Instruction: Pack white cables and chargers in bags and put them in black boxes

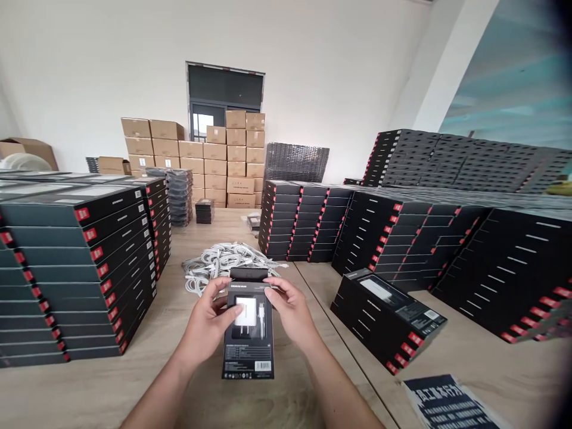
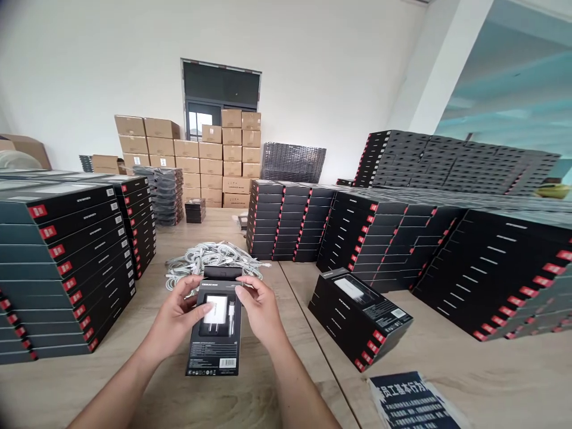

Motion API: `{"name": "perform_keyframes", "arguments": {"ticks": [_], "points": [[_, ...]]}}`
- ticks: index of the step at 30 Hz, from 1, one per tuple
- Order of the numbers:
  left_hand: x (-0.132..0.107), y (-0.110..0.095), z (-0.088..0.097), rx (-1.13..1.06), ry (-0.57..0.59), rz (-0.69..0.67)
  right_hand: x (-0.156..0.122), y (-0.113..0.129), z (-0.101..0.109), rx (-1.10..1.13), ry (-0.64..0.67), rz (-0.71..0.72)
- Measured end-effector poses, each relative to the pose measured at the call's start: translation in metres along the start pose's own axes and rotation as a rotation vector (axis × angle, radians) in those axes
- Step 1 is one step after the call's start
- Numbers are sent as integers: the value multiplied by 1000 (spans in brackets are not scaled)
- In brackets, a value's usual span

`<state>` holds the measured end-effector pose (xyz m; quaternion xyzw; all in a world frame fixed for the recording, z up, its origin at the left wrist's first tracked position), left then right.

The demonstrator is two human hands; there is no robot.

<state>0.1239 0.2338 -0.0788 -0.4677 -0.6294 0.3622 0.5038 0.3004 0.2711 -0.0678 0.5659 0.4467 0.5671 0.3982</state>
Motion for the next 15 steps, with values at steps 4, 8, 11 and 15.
{"name": "perform_keyframes", "arguments": {"ticks": [4, 8, 11, 15], "points": [[0, 1, 0, 64, 8, -14, 0, -4, 0, -38, -6, 18], [1, 9, 4, 78, -37, -1, -2, 3, -3, -93, -34, 120], [2, 18, 7, 102, -51, 35, -2, 5, -6, -67, -30, 125], [-1, 26, 5, 89, -5, 97, -1, -8, -6, -43, 30, -11]]}}
Point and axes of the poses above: each hand's wrist, its own x-axis towards the middle knuckle, its own z-axis out of the back of the hand, y = z × x, the point moved 8 cm from there along x, towards the middle knuckle, and after that the axes turned 4 degrees about -y, right-handed, at the moved point
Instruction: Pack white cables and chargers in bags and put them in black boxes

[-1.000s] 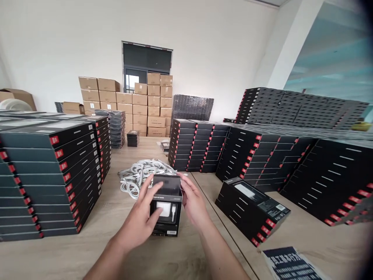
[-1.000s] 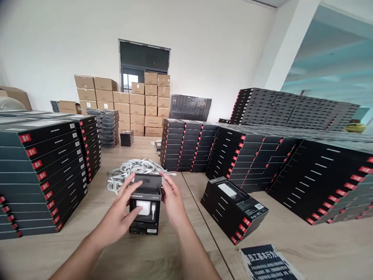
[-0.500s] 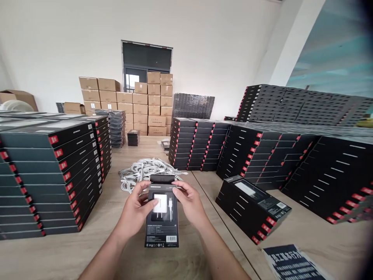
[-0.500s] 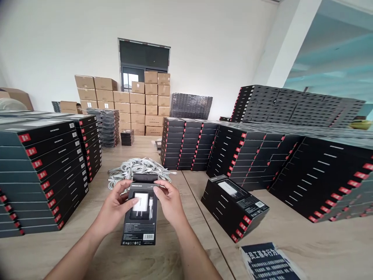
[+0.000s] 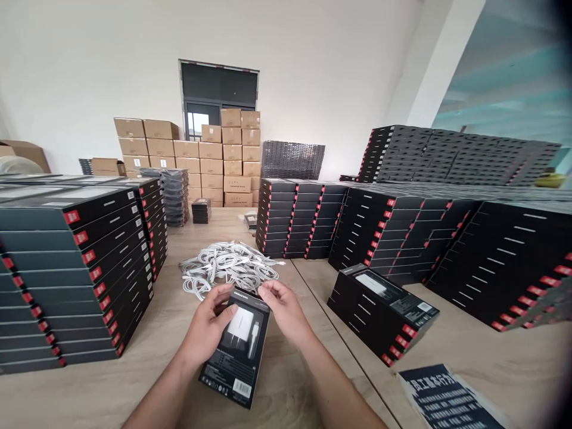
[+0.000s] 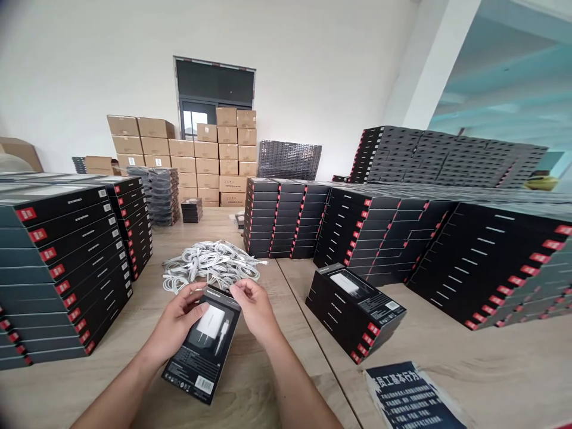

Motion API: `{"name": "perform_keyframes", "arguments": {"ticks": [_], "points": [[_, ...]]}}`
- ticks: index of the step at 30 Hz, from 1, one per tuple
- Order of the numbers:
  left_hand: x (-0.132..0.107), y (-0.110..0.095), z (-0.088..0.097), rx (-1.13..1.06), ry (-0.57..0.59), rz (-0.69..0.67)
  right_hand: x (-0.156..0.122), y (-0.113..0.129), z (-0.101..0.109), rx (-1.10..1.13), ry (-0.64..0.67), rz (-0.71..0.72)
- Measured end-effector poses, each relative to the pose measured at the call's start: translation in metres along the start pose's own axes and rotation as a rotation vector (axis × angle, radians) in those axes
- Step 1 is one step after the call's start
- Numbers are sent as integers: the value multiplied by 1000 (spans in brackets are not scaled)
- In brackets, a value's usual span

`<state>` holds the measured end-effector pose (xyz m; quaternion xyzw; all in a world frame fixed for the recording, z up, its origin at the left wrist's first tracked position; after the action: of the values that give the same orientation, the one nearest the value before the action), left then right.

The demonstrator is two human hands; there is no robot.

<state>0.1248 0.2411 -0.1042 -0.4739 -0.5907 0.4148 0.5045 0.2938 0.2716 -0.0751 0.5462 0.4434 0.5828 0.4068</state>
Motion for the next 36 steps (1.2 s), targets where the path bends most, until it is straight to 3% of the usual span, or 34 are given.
{"name": "perform_keyframes", "arguments": {"ticks": [5, 9, 22, 29, 32, 36], "points": [[-6, -2, -8, 14, 68, 49, -3, -18, -1, 83, 84, -197], [-8, -10, -13, 4, 100, 43, -4, -22, 1, 132, 92, -257], [-7, -5, -15, -19, 122, 34, -3, -17, 3, 15, 86, -200], [-7, -11, -12, 17, 140, 29, -8, 0, -3, -37, 181, -128], [-5, -9, -3, 1, 97, 76, -15, 0, -12, -10, 285, -161], [-1, -4, 14, -44, -61, 104, -26, -13, -31, 98, 466, -269]]}}
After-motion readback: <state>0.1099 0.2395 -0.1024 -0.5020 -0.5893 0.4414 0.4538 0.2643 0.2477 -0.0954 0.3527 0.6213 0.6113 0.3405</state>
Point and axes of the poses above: each hand's wrist, its own x-axis towards the middle knuckle, its own z-axis out of the back of the hand, y = z × x, the point moved 8 cm from there along x, towards the middle knuckle, and after that the axes turned 4 degrees about -y, right-handed, at the moved point
